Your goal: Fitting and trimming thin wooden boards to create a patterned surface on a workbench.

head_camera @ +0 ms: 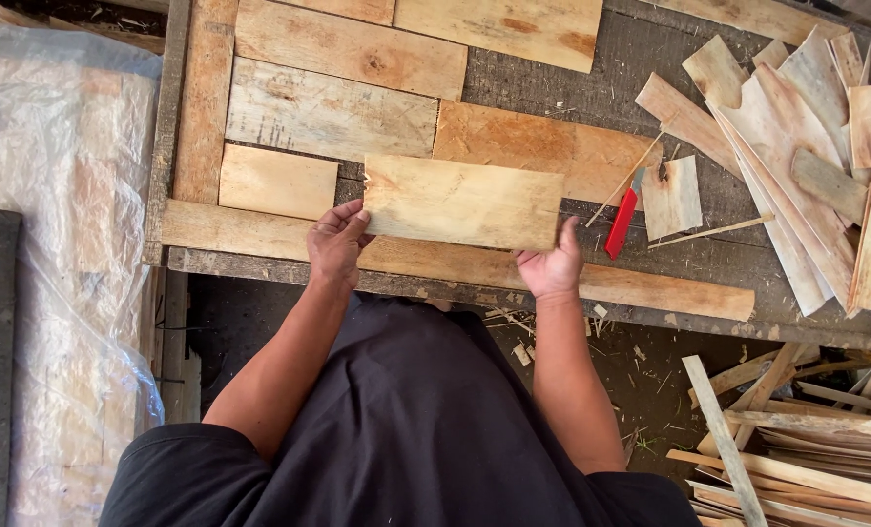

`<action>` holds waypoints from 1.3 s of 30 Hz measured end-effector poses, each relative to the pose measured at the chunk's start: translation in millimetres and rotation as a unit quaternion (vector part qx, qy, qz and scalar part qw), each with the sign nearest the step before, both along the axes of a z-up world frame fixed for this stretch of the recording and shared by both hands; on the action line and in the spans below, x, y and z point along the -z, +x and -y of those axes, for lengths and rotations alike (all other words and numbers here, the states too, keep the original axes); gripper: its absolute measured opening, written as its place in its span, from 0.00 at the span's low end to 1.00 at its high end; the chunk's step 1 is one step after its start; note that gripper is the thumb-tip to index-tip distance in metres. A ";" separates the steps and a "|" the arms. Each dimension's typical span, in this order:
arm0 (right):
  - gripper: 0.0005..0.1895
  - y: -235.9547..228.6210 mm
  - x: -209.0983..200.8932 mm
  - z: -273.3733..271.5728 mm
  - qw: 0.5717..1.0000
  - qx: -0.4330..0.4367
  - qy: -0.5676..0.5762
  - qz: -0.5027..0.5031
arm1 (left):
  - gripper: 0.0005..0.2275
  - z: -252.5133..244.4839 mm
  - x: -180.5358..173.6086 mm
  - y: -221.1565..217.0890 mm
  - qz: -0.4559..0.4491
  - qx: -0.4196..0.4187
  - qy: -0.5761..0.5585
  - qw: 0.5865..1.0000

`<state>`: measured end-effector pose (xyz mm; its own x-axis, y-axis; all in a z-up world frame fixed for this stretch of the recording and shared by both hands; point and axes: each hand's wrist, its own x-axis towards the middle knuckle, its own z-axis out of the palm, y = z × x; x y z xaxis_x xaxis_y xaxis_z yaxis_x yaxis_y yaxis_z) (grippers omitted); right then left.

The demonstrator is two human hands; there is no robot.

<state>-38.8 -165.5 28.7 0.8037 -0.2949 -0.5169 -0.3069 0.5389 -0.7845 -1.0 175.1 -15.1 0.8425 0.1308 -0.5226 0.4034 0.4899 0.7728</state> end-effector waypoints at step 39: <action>0.32 10.5 70.7 -31.6 0.964 -0.100 -0.243 -0.032 | 0.10 -43.4 18.6 18.3 0.077 0.175 -0.121 0.974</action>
<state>-28.3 -134.0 -41.9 0.8403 -0.3583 -0.4068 -0.4227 0.0368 -0.9055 17.3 218.5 -33.7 0.8844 -0.2903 -0.3654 0.4663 0.5186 0.7167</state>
